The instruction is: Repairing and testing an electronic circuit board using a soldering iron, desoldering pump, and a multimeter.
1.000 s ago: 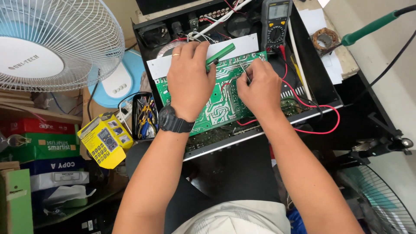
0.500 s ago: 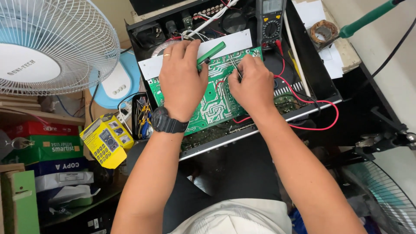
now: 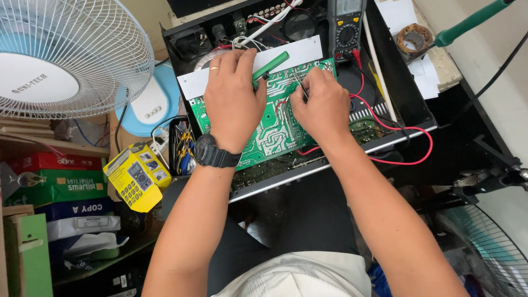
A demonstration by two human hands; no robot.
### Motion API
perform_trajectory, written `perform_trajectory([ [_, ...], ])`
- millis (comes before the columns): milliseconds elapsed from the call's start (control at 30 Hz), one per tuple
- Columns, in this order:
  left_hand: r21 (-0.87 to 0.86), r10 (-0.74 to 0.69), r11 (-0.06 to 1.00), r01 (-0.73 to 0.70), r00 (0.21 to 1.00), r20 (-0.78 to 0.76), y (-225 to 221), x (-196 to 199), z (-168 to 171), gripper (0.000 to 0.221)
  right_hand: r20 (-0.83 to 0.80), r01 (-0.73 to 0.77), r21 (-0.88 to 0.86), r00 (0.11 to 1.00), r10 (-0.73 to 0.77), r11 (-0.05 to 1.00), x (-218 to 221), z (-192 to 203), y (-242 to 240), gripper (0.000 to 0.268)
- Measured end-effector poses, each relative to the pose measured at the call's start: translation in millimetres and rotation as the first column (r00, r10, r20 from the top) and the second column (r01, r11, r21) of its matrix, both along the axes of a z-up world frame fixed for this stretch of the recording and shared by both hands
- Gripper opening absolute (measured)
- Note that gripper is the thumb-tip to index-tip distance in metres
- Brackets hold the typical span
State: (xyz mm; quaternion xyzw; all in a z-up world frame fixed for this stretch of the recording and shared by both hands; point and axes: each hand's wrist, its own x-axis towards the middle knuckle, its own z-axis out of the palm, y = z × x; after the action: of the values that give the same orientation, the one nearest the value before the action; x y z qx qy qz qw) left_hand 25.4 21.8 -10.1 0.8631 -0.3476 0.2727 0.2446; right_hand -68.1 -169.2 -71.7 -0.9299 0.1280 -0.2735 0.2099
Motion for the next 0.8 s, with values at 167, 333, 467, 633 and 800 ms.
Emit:
perform_trajectory([
  [167, 0.001, -0.004, 1.0, 0.004, 1.0, -0.003, 0.4, 0.2, -0.3, 0.046, -0.005, -0.009, -0.018, 1.0, 0.009, 1.0, 2.2, -0.7, 1.9, 0.025],
  [333, -0.011, -0.011, 1.0, 0.011, 1.0, -0.003, 0.5, -0.2, 0.6, 0.044, -0.001, -0.015, -0.035, 1.0, 0.015, 0.999, 3.5, -4.0, 1.9, 0.027],
  [467, -0.018, -0.005, 1.0, 0.005, 1.0, -0.015, -0.2, 0.3, 0.9, 0.044, -0.004, -0.01, -0.002, 1.0, 0.01, 1.0, 3.6, -2.1, 2.9, 0.026],
  [633, -0.025, -0.002, 1.0, 0.002, 1.0, -0.017, 0.1, 1.1, 0.1, 0.044, -0.006, -0.012, 0.027, 1.0, 0.012, 1.0, 3.7, -2.8, 2.4, 0.027],
  [800, -0.014, 0.006, 1.0, -0.006, 1.0, -0.016, -0.9, 0.9, 0.9, 0.044, 0.028, -0.058, -0.098, 0.998, 0.061, 0.994, 3.7, -4.7, -1.9, 0.028],
])
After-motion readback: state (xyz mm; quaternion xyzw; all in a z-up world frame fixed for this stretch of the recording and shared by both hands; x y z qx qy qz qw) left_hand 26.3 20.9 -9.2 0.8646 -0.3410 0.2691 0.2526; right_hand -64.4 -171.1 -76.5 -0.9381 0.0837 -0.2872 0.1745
